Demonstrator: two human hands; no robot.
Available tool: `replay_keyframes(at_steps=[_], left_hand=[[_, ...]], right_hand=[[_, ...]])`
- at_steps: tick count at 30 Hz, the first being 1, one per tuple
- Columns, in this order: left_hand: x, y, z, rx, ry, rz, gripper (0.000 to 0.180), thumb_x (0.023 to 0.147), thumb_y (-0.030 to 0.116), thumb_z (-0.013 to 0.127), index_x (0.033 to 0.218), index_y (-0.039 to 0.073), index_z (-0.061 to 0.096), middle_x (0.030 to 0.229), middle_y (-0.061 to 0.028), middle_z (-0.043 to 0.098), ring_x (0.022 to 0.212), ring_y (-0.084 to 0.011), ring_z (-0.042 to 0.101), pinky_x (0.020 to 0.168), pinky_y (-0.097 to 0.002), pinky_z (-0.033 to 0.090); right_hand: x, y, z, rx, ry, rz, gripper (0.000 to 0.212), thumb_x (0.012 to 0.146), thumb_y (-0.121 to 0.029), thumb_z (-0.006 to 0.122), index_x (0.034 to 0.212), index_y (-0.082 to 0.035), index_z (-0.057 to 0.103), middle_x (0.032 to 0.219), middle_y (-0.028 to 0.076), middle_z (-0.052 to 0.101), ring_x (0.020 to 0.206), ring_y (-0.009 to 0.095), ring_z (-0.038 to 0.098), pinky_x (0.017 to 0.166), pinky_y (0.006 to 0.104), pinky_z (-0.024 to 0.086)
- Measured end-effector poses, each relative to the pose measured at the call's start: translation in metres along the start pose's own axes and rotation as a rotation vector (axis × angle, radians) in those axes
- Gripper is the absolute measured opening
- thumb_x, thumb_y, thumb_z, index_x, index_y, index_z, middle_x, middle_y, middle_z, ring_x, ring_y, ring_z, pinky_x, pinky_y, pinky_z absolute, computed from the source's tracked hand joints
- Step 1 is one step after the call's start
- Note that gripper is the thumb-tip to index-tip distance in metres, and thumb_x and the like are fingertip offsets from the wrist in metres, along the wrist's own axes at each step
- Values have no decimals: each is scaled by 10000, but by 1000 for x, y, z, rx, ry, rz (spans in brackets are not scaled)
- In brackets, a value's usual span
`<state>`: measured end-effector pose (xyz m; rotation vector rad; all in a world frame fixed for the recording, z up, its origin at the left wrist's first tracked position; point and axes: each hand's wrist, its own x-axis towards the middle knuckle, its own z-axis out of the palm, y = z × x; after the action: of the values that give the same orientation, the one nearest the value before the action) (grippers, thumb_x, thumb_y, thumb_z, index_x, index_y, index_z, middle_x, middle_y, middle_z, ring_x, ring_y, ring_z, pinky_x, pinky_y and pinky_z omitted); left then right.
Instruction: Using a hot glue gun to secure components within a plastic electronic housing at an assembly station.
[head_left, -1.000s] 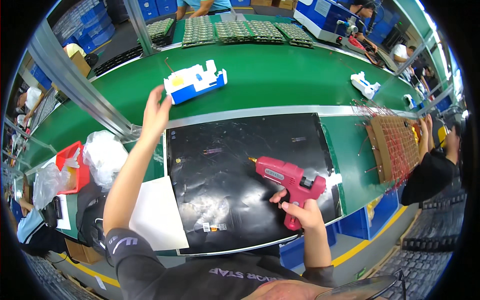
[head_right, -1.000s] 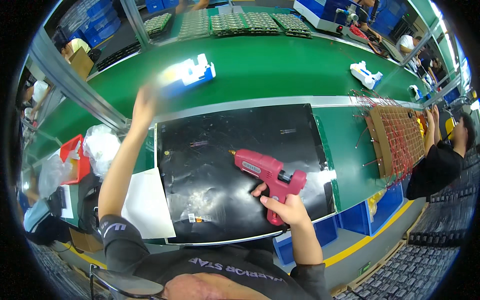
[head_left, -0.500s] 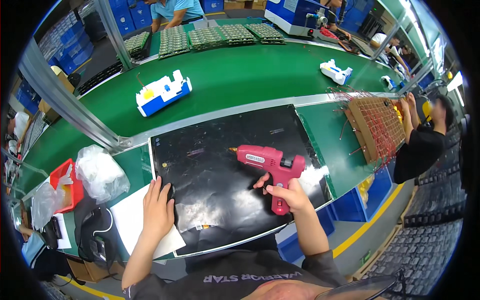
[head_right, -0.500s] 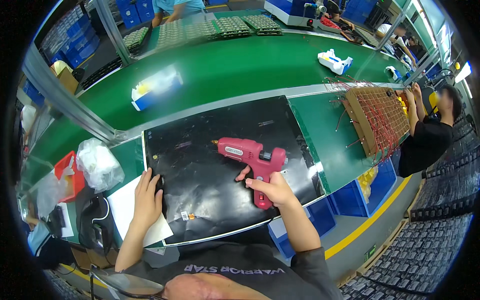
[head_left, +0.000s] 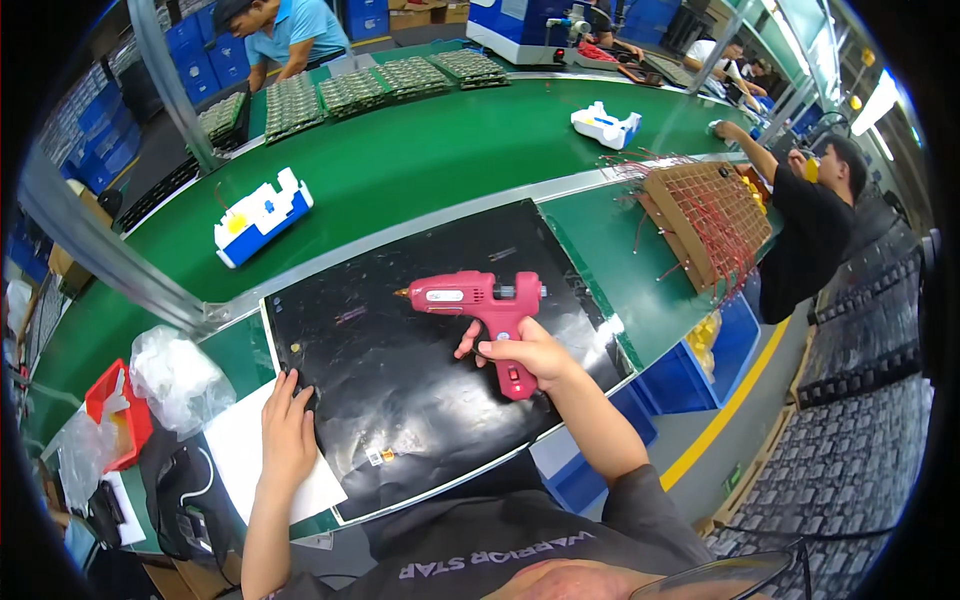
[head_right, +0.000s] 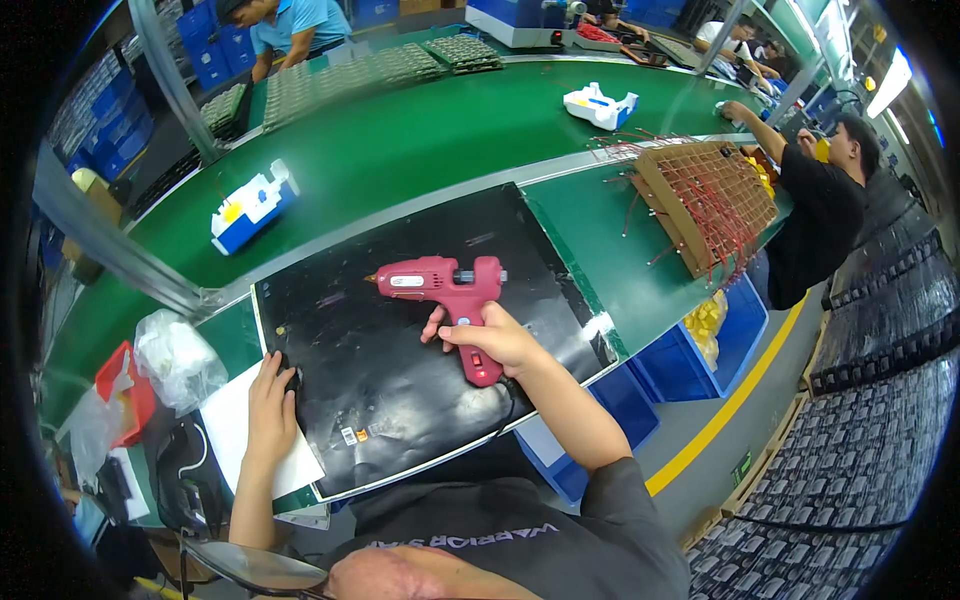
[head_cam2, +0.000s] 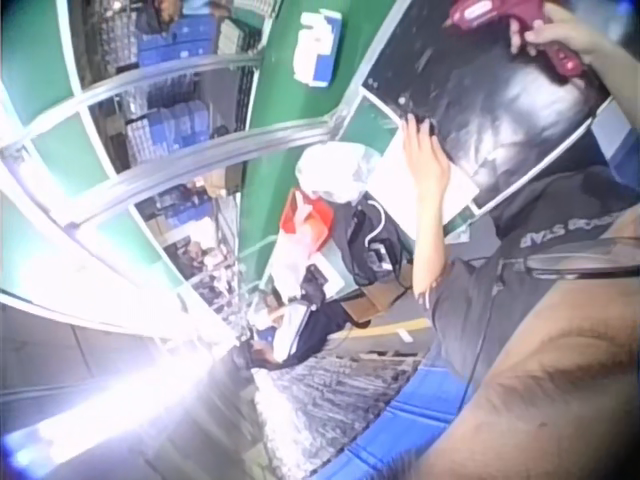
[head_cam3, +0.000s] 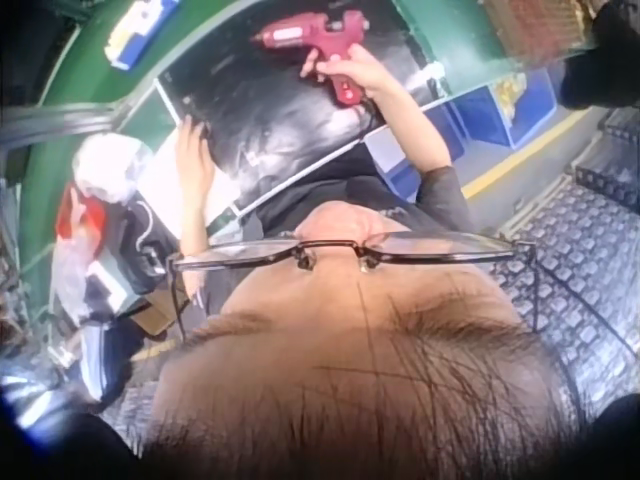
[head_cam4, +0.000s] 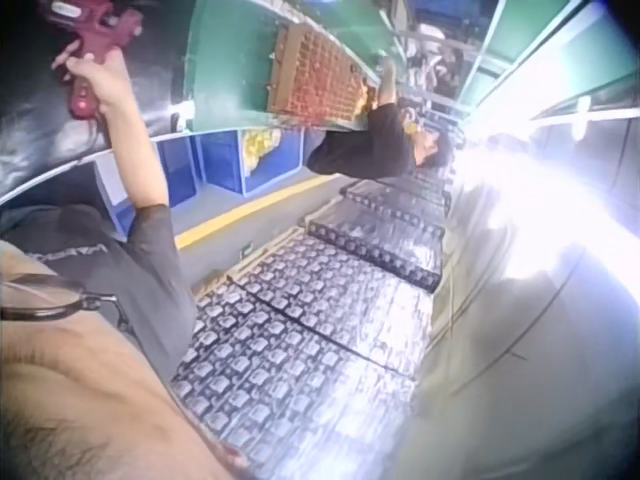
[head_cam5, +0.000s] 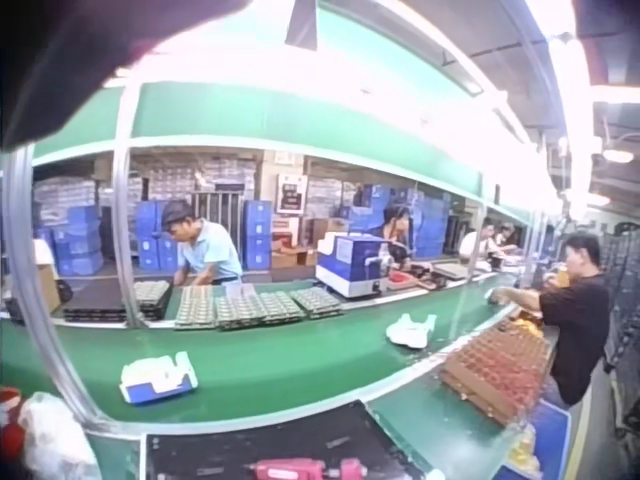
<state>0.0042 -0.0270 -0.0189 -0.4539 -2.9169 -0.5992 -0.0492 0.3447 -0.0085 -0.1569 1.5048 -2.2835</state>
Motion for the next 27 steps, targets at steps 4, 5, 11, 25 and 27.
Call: replay_keyframes(at_steps=[4,5,11,25,27], left_hand=[[4,-9,-2,-44,63,121,348,815,-30,555,1156,16,600,1395,-190,477,1323,-389,414,1053,-459,356],[8,-8,-1,-68,77,136,356,808,-41,560,1156,23,600,1389,-188,482,1320,-384,419,1046,-457,367],[4,-15,0,-37,72,128,359,815,-37,552,1165,29,595,1377,-187,487,1315,-384,421,1055,-455,361],[-35,10,-6,37,103,-135,447,794,48,633,1229,7,536,1406,-225,442,1338,-415,378,1082,-458,337],[-39,7,-4,14,92,-128,447,792,42,628,1228,2,538,1411,-229,440,1341,-422,375,1092,-465,330]], right_hand=[[-8,0,-3,2,65,-5,264,822,-57,660,1070,-5,586,995,136,659,975,282,661,762,327,521],[-12,0,-7,-38,76,-2,279,814,-54,664,1075,-7,579,988,132,658,979,295,661,768,335,526],[-12,1,-2,48,58,-43,267,804,-50,645,1058,-12,573,961,125,661,994,301,642,741,314,500],[-14,2,1,2,46,-33,286,802,-78,665,1066,-16,575,963,119,665,994,297,637,738,318,487],[-12,3,0,6,45,-44,287,802,-80,667,1066,-15,576,963,120,666,993,298,638,738,316,488]])
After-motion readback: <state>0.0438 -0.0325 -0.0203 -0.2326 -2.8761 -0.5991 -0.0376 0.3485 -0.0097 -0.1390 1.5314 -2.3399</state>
